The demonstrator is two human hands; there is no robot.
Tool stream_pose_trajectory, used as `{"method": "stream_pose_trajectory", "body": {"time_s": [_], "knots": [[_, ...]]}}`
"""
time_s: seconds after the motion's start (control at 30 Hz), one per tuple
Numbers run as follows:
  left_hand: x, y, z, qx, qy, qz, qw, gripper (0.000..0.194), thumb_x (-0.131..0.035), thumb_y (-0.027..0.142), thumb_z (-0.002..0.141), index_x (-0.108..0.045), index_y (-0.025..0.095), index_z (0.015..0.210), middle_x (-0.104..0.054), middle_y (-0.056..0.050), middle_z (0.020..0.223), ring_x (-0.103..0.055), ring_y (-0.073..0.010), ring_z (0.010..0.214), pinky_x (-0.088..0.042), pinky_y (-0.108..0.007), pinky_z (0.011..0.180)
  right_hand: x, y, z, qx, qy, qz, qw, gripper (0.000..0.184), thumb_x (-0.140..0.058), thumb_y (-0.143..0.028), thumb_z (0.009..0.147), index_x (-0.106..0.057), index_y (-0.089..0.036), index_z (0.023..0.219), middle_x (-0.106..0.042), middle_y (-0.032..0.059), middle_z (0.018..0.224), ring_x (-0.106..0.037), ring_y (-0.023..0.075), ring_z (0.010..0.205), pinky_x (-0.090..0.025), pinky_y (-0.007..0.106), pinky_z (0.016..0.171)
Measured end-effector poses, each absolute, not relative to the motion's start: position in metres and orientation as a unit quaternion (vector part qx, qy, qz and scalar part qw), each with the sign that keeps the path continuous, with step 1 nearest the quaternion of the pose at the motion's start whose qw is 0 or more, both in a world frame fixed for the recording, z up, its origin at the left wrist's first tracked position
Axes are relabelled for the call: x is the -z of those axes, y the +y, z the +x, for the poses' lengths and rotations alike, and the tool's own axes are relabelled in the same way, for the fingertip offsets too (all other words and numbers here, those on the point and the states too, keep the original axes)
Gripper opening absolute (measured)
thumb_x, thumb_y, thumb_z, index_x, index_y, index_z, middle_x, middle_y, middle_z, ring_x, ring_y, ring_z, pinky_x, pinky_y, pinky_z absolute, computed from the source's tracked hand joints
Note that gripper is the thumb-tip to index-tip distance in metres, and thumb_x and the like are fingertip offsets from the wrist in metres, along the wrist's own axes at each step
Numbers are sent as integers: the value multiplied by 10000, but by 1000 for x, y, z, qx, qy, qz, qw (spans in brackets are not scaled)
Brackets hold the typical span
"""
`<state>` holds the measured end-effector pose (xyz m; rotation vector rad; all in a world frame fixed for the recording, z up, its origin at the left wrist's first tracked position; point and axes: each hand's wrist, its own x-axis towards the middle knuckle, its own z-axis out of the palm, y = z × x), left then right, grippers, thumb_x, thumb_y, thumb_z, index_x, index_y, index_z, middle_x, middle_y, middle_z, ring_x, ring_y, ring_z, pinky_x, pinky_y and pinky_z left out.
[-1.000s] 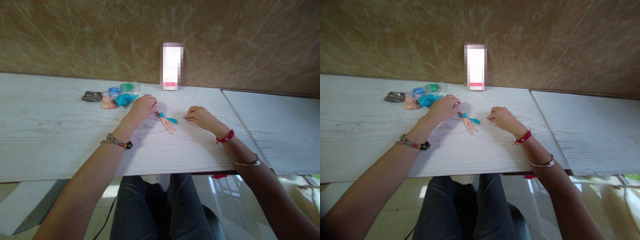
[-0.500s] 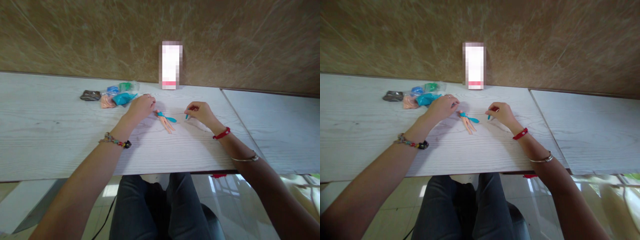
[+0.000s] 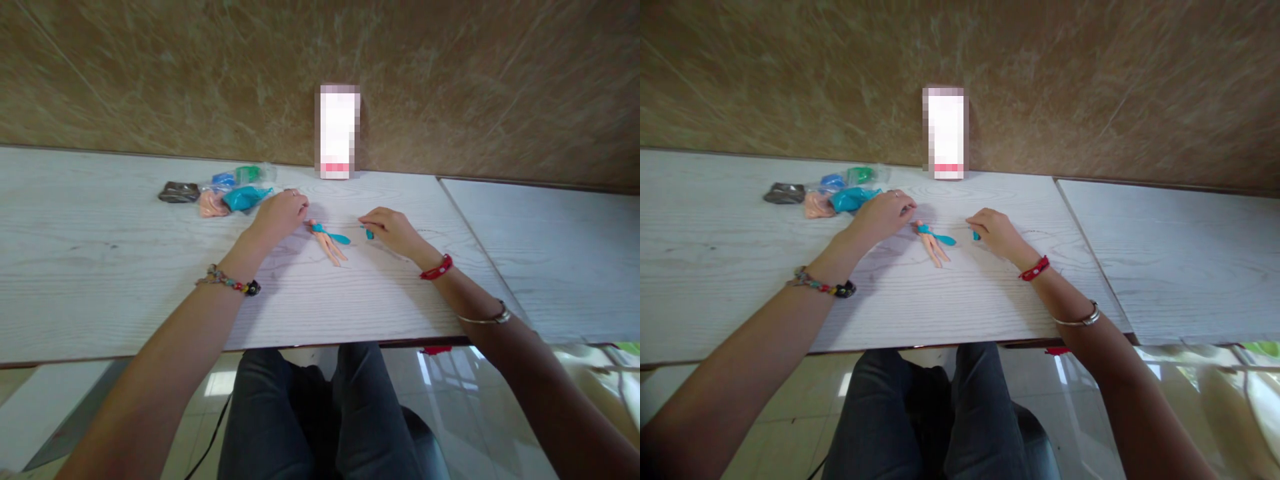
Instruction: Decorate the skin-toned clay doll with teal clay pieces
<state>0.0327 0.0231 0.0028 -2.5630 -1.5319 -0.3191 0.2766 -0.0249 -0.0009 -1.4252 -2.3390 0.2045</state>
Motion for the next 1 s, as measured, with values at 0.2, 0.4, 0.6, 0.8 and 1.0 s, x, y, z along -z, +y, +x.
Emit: {"method": "stream_pose_trajectory", "body": {"time_s": [0.2,0.4,0.6,0.8,1.0], "knots": [[-4,21,35,98,-512,-850,72,273,-388,201,853,-653,150,892,-655,-76,967,-597,-187,901,-425,-271,732,-16,-36,285,-83,-888,-445,88,223,-549,-143,776,-698,-154,941,-673,96,1022,-612,201,931,-460,318,841],[-5,22,36,95,-512,-851,70,280,-383,199,852,-655,144,885,-653,-87,954,-596,-195,903,-420,-273,719,-7,-29,278,-128,-820,-528,179,163,-599,-131,717,-688,-161,851,-670,12,721,-600,137,650,-453,245,628],[-5,21,35,95,-520,-846,64,273,-394,189,844,-658,152,903,-655,-71,961,-582,-189,927,-428,-273,741,1,-32,271,-16,-838,-527,143,216,-495,-156,832,-711,-144,825,-668,101,903,-601,191,838,-456,300,770],[-8,20,34,116,-545,-828,56,282,-389,197,851,-656,151,931,-646,-85,991,-579,-208,933,-438,-294,732,-2,-58,258,55,-862,-504,0,425,-344,-301,925,-501,-70,1244,-426,204,1373,-416,314,1230,-400,517,930],[-5,24,30,142,-570,-808,51,294,-372,188,853,-654,151,927,-647,-100,978,-591,-224,926,-440,-304,707,3,-76,262,-15,-844,-535,-38,544,-229,-391,942,-232,-137,1424,-228,158,1489,-237,320,1357,-305,639,982]]}}
